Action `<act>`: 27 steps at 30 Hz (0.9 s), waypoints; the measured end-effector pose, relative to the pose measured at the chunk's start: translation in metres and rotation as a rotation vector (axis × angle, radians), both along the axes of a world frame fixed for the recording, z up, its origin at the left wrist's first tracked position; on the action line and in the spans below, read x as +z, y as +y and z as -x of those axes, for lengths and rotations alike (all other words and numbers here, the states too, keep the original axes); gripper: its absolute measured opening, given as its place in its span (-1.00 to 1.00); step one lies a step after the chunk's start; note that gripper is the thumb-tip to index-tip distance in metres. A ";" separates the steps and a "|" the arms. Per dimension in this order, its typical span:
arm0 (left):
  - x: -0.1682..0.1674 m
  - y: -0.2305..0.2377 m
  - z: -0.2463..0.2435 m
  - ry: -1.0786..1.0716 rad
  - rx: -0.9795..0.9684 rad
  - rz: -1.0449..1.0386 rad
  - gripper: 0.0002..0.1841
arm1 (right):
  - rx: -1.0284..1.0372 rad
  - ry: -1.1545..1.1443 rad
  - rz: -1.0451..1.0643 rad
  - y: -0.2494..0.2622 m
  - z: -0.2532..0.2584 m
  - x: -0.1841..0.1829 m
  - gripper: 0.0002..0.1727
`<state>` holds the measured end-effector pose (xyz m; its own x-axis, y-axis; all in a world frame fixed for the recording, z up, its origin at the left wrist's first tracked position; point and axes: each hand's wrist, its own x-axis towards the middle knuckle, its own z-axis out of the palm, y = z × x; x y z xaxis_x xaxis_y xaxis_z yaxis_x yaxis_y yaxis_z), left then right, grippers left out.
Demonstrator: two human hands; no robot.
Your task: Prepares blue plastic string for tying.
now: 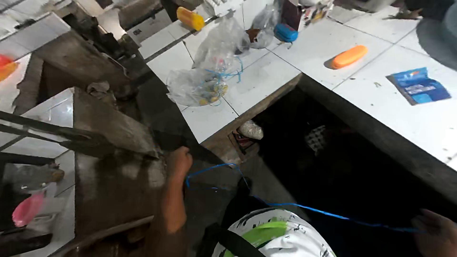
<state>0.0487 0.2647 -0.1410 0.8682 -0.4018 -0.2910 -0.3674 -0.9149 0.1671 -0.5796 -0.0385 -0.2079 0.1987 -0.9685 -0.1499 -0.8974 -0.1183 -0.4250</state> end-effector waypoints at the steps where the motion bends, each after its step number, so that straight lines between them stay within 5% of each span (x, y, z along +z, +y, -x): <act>1: -0.002 -0.018 0.004 -0.031 -0.021 0.098 -0.65 | 0.102 -0.009 -0.025 0.000 -0.032 0.002 -0.45; 5: -0.016 -0.081 -0.017 -0.188 -0.108 0.465 -0.64 | 0.437 -0.213 -0.040 0.009 -0.139 0.008 -0.35; 9: -0.017 -0.136 -0.063 -0.263 -0.087 0.722 -0.62 | 0.276 -0.816 -0.203 0.038 -0.215 0.022 -0.63; 14: -0.005 -0.191 -0.136 -0.245 -0.023 0.670 -0.52 | -0.120 -0.486 -0.229 0.062 -0.255 0.020 -0.33; 17: -0.010 -0.226 -0.179 -0.187 0.031 0.557 -0.35 | -0.357 -0.420 -0.424 0.070 -0.256 0.016 -0.36; 21: -0.006 -0.243 -0.213 -0.113 -0.040 0.493 -0.65 | -0.442 -0.519 -0.576 0.084 -0.248 -0.001 -0.56; 24: -0.004 -0.236 -0.230 -0.143 -0.060 0.687 -0.67 | -0.525 -0.528 -0.576 0.092 -0.254 -0.011 -0.59; 27: -0.001 -0.222 -0.246 0.094 0.072 1.162 -0.65 | -0.577 -0.557 -0.596 0.085 -0.263 -0.016 -0.61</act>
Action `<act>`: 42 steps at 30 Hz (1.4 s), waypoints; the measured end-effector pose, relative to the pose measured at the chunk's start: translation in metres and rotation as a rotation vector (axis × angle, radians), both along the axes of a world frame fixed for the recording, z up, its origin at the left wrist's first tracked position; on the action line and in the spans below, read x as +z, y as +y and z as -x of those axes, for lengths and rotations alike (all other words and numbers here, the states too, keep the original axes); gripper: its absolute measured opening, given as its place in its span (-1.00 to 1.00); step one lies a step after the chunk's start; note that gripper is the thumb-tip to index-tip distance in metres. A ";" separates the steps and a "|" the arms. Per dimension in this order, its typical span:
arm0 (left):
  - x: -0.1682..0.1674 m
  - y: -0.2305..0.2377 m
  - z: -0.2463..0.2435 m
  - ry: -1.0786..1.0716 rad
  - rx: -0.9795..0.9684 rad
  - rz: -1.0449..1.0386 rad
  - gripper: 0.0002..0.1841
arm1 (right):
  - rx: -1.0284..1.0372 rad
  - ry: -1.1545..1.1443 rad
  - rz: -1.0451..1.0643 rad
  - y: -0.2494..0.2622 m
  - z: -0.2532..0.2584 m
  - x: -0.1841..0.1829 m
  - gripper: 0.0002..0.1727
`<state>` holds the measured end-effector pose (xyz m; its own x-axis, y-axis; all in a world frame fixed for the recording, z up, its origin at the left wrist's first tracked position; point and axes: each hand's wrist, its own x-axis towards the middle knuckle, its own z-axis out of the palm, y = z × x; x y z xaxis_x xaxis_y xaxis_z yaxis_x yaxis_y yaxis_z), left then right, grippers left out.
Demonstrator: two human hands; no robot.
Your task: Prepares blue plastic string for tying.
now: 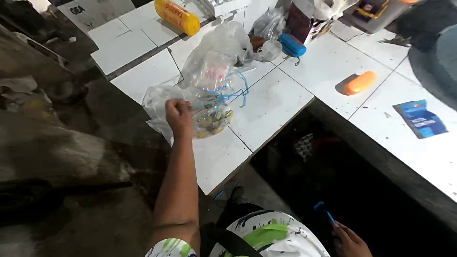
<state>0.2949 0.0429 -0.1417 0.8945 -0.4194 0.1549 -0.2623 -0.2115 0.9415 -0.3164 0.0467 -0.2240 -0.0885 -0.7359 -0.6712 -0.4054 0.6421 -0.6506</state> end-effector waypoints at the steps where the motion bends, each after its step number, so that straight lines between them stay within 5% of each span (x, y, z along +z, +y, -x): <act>1: 0.006 0.004 -0.004 0.157 0.032 0.209 -0.70 | 0.006 -0.008 -0.004 -0.005 -0.002 -0.001 -0.64; 4: 0.034 0.031 -0.018 0.398 0.209 0.463 -0.82 | 0.044 -0.045 0.002 -0.019 -0.012 -0.003 -0.65; 8: 0.053 0.100 -0.035 0.100 0.319 0.274 -0.63 | 0.020 -0.018 0.053 -0.031 -0.038 -0.001 -0.68; 14: 0.080 0.165 -0.035 0.208 0.506 0.610 -0.94 | 0.026 -0.221 0.087 -0.043 -0.083 -0.001 -0.73; 17: 0.092 0.185 -0.024 0.214 0.498 0.739 -0.73 | 0.033 -0.377 0.080 -0.050 -0.111 0.004 -0.79; 19: 0.100 0.178 0.008 0.149 0.476 0.629 -0.83 | 0.056 -0.530 0.011 -0.052 -0.134 0.008 -0.72; 21: 0.095 0.163 0.065 0.055 0.244 0.370 -0.82 | 0.144 -0.658 -0.070 -0.049 -0.155 0.017 -0.55; 25: 0.023 0.133 0.191 -0.046 -0.492 -0.152 -0.80 | 0.498 -0.733 -0.079 -0.029 -0.204 0.042 -0.42; 28: -0.025 0.130 0.252 -0.206 -0.749 -0.412 -0.80 | 0.661 -0.829 -0.213 -0.017 -0.220 0.057 -0.36; 32: -0.028 0.156 0.284 -0.193 -0.781 -0.365 -0.79 | 0.733 -0.916 -0.203 -0.023 -0.210 0.055 -0.53; 42: 0.030 0.314 0.304 -0.095 -0.335 -0.478 -0.77 | 0.497 -0.875 0.053 -0.092 -0.146 0.049 -0.57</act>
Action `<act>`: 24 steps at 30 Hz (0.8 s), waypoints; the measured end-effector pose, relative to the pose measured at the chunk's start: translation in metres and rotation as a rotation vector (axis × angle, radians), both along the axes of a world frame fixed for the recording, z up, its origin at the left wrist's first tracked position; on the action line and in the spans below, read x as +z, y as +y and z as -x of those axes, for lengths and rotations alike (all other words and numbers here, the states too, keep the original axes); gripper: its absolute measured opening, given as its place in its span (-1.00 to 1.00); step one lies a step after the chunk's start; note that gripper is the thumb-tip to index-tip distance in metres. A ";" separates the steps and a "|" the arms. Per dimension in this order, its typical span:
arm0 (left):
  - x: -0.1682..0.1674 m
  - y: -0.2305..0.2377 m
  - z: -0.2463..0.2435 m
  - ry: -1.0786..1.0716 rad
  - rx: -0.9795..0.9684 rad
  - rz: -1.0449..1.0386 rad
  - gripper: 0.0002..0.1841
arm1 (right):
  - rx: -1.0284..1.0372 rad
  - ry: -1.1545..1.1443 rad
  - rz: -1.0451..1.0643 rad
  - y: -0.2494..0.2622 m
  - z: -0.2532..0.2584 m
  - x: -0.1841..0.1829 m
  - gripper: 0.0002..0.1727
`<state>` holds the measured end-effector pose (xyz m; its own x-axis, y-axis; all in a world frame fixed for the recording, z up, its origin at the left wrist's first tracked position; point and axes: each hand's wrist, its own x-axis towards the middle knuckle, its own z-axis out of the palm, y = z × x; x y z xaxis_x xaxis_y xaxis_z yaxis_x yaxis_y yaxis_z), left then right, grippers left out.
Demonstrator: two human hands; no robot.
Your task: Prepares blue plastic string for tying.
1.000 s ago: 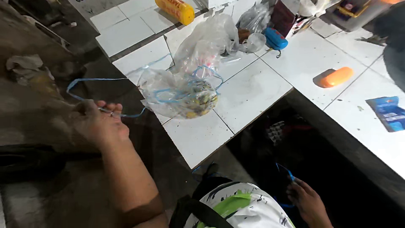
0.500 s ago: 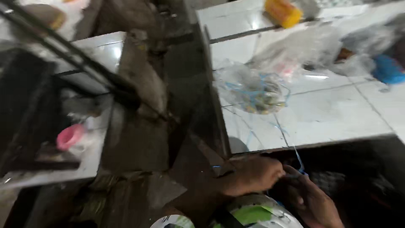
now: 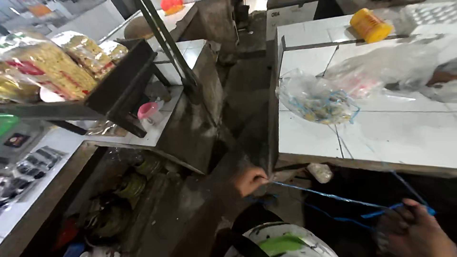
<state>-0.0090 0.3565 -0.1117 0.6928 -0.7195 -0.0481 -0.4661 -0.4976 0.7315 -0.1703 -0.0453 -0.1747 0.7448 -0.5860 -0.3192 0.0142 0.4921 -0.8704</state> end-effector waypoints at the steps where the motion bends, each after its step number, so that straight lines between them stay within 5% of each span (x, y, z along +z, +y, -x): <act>1: -0.003 0.022 0.004 -0.020 0.033 0.030 -0.77 | -0.037 -0.008 0.018 -0.004 0.006 0.001 -0.56; 4: -0.011 0.081 0.029 0.004 0.138 0.044 -0.73 | -0.123 -0.025 0.008 -0.011 0.024 0.004 -0.58; 9: 0.000 0.139 0.084 0.158 0.359 -0.349 -0.71 | -0.159 -0.007 -0.065 -0.002 0.041 -0.011 -0.64; 13: 0.003 0.178 0.115 0.225 0.457 -0.323 -0.64 | -0.158 0.110 -0.067 0.017 0.055 -0.036 -0.66; 15: 0.007 0.189 0.125 0.286 0.537 -0.037 -0.73 | -0.143 0.229 -0.068 0.029 0.065 -0.051 -0.68; 17: 0.014 0.185 0.131 0.399 0.558 0.457 -0.80 | -0.064 0.351 -0.090 0.048 0.077 -0.068 -0.67; 20: 0.007 0.163 0.122 0.535 0.373 1.093 -0.70 | 0.142 0.572 -0.039 0.088 0.103 -0.098 -0.69; 24: -0.003 0.149 0.097 0.655 0.250 1.330 -0.66 | 0.488 0.858 0.406 0.149 0.138 -0.116 -0.50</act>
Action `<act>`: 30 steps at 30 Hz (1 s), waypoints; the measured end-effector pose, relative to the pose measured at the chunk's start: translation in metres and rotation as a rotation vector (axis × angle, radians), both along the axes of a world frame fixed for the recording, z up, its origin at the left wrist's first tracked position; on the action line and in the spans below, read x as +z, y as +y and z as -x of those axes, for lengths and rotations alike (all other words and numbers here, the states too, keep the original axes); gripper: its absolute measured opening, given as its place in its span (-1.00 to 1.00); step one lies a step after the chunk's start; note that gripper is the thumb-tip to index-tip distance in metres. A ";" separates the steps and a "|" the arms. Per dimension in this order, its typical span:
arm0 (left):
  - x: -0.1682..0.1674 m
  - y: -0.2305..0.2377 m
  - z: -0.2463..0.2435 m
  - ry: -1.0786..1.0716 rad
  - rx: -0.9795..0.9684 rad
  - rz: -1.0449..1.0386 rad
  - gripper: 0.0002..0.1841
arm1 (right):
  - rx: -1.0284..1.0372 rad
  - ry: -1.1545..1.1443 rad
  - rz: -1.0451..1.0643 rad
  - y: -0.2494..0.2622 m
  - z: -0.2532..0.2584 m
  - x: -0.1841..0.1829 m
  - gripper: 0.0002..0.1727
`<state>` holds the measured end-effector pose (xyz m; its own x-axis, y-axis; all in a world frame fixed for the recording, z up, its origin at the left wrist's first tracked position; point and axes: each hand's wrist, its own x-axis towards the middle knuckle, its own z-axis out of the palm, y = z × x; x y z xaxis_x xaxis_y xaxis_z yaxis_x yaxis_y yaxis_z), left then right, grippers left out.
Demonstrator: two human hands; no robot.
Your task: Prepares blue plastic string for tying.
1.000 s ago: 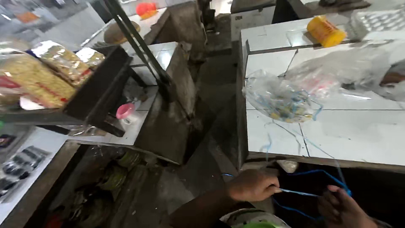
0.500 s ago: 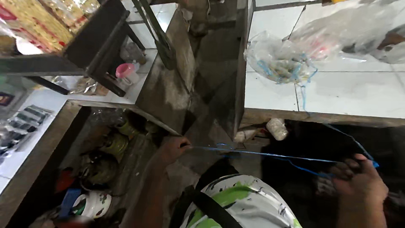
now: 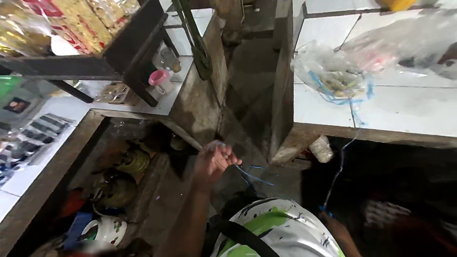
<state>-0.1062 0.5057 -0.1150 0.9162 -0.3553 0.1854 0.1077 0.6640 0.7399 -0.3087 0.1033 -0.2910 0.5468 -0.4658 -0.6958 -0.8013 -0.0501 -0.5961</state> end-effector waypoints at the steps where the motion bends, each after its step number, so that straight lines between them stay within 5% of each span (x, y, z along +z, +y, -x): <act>1: -0.001 0.004 -0.005 0.033 0.000 -0.052 -0.55 | 0.072 0.036 0.074 0.008 0.010 -0.009 -0.42; 3: -0.003 0.018 -0.014 0.100 0.022 -0.166 -0.47 | 0.089 0.047 0.131 0.024 0.022 -0.018 -0.34; 7: -0.008 0.036 -0.029 0.470 0.206 -0.539 -0.72 | -0.131 0.014 0.049 0.064 0.006 0.007 -0.14; 10: -0.043 0.041 -0.023 0.520 0.155 -0.606 -0.71 | -0.325 -0.222 -0.114 0.101 -0.040 0.024 -0.47; 14: -0.065 0.047 -0.005 0.345 -0.044 -0.721 -0.59 | -0.213 -0.568 -0.444 0.181 -0.120 0.073 -0.66; 19: -0.073 0.066 -0.001 0.114 -0.252 -0.650 -0.63 | -0.048 -0.827 -0.728 0.291 -0.177 0.139 -0.57; 23: -0.077 0.079 -0.001 -0.016 -0.396 -0.437 -0.75 | -0.059 -0.864 -0.695 0.308 -0.182 0.151 -0.53; 30: -0.102 0.114 -0.013 -0.595 -0.488 -0.977 -0.60 | -0.311 -0.792 -0.440 0.287 -0.185 0.147 -0.66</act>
<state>-0.0930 0.6197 -0.2167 0.5141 -0.8577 -0.0073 -0.3326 -0.2072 0.9200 -0.1233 0.3900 -0.1444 0.8297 -0.4541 -0.3246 -0.0975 0.4548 -0.8853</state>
